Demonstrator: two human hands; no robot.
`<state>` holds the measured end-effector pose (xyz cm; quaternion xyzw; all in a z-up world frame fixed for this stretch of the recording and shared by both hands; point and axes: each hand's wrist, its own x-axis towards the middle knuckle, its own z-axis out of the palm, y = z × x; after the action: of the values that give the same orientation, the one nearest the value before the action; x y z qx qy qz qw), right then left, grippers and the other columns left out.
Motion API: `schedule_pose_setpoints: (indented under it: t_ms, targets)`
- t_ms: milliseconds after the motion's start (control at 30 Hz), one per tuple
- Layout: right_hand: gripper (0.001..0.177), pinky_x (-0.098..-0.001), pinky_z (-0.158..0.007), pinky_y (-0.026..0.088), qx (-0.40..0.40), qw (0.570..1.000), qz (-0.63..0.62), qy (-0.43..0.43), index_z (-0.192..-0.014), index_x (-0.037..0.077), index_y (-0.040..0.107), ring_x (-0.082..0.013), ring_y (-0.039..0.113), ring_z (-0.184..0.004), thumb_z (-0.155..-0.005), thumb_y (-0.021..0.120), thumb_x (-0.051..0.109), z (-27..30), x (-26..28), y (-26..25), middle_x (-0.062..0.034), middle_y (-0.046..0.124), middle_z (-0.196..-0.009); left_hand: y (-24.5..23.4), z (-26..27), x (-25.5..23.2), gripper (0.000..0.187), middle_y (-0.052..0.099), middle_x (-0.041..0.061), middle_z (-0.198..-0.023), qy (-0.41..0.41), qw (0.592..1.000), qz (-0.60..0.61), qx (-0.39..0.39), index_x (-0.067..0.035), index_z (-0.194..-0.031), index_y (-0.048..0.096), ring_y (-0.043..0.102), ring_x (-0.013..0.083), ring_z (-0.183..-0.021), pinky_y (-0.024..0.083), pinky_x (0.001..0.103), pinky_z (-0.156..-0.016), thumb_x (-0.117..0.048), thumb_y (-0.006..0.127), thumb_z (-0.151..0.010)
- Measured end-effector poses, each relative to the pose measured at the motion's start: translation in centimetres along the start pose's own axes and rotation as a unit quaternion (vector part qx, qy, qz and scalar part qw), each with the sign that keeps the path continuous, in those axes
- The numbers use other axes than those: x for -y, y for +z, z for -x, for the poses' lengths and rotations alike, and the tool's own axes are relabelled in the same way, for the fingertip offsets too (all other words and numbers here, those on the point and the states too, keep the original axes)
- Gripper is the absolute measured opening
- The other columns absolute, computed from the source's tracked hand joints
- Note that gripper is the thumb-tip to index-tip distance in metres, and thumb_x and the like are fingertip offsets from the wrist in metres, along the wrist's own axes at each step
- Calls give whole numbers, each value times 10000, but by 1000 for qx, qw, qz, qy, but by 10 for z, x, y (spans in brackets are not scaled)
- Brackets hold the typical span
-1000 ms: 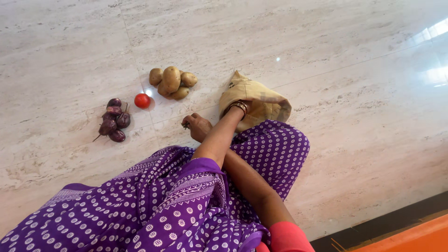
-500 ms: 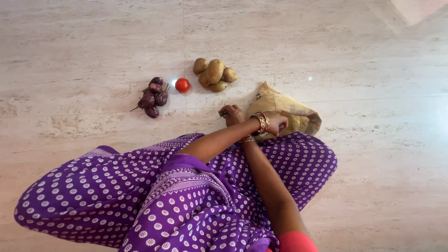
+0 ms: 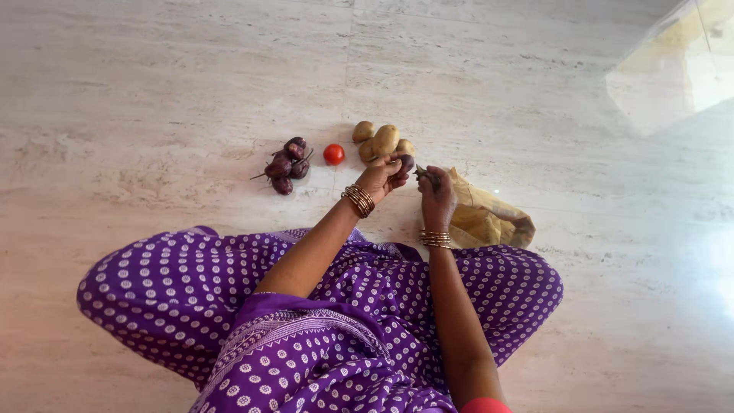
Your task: The person sits on the floor and peels small eggplants by hand, removing the skin in strips. The person places the peeled eggplants into a cloth bag along with potatoes and a tomato.
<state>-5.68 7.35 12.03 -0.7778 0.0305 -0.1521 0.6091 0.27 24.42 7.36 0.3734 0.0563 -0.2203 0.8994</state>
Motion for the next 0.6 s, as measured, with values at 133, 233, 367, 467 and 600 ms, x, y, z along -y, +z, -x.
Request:
schedule_pose_setpoints:
  t_ms: [133,233,367,467,600]
  targets:
    - [226,-275,-810,596,2,990,64,-126,-1152,38,702,-130,729,-945,-928,732,28,15,31,-8,-74,723,-1061,5,7,9,295,648,68,-1014,28,999,31,-13,-67,-1349,549,702,189,-880,621,330,-773,-137,545,-1062]
    - [220,-296,-812,613,25,981,70,-178,-1151,33,700,-172,730,-977,-933,717,13,15,53,-4,-92,677,-1108,20,18,4,326,687,58,-1078,8,999,-4,-31,-125,-1353,552,684,153,-900,620,306,-791,-123,531,-1028]
    - [221,-316,-790,603,56,954,115,-271,-1142,35,708,-213,718,-959,-927,706,-12,31,75,10,-108,665,-1111,20,40,-1,320,667,33,-1058,37,998,14,-39,-132,-1354,571,648,117,-855,589,277,-740,-140,494,-1044]
    - [210,-332,-761,581,82,936,146,-311,-1119,45,722,-232,714,-932,-920,719,-21,47,87,17,-105,676,-1077,8,58,2,308,667,16,-1025,62,996,37,-54,-138,-1351,576,618,98,-818,543,258,-694,-165,473,-1062]
    - [193,-322,-735,584,86,945,129,-286,-1106,57,717,-205,731,-873,-928,716,-19,52,100,25,-91,681,-1088,-3,79,10,281,643,5,-953,102,993,41,-42,-112,-1357,595,575,98,-767,498,249,-653,-171,493,-1102]
